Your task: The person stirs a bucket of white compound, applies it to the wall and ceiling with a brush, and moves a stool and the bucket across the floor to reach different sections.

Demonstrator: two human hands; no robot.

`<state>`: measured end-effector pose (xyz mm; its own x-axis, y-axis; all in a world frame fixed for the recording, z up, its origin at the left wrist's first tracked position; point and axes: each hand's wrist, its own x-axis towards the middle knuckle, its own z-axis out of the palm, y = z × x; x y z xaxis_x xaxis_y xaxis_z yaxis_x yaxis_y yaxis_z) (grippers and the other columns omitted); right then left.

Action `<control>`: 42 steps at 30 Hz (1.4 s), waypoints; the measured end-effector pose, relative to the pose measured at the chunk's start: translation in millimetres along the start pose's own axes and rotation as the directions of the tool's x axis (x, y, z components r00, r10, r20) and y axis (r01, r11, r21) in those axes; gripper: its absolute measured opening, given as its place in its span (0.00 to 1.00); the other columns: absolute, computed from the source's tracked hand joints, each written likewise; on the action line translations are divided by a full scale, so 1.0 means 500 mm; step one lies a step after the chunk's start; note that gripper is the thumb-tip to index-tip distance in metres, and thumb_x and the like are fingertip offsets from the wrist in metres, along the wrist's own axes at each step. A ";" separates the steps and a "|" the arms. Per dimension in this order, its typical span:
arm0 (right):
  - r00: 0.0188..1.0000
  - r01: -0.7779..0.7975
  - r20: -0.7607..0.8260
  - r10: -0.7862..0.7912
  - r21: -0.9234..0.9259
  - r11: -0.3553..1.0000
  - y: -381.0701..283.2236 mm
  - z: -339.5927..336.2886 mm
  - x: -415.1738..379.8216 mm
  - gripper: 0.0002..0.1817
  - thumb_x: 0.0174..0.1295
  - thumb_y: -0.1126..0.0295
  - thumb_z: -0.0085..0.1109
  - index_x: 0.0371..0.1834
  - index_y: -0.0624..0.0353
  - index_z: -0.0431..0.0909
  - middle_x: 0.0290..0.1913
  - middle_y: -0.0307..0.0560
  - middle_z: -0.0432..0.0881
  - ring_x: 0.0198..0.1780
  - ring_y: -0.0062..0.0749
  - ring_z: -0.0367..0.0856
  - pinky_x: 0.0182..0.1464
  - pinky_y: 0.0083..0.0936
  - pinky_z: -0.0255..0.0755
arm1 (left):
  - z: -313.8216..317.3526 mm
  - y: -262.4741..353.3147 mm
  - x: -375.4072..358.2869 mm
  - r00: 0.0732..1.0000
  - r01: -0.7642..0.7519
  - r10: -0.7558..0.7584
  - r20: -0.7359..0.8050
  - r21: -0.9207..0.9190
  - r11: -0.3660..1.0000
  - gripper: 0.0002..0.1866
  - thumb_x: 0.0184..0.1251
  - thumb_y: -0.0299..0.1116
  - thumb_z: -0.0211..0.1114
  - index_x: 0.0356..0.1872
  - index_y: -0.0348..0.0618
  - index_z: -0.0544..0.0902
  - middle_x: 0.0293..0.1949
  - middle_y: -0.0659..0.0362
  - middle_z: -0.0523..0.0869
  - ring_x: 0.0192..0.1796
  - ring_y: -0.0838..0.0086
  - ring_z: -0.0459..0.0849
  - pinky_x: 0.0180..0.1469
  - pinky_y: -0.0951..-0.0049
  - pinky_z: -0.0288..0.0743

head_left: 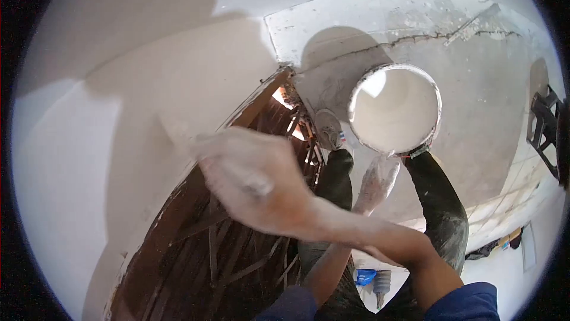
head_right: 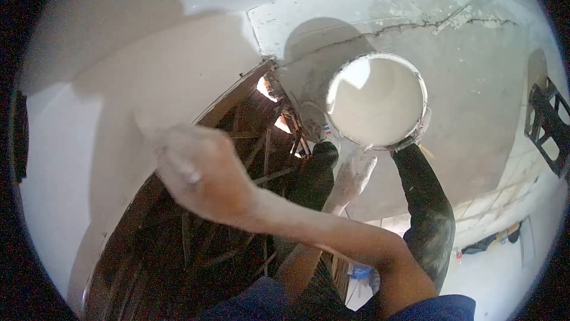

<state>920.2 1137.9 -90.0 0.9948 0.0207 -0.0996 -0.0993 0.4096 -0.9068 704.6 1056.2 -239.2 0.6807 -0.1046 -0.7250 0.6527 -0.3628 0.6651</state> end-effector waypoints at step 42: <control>0.945 -0.078 -0.326 -0.015 -0.272 0.959 0.532 -0.143 0.204 0.07 0.59 0.76 0.59 0.37 0.62 0.85 0.33 0.56 0.86 0.32 0.46 0.86 0.40 0.37 0.79 | -0.068 -0.075 -0.059 0.969 0.065 -0.098 0.225 0.151 0.986 0.24 0.71 0.41 0.61 0.62 0.40 0.75 0.61 0.44 0.79 0.66 0.53 0.73 0.69 0.55 0.63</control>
<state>993.9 1183.6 -370.5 0.9347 -0.2839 -0.2139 -0.1791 0.1437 -0.9733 671.4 1104.2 -236.6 0.5206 -0.2745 -0.8084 0.6375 -0.5049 0.5820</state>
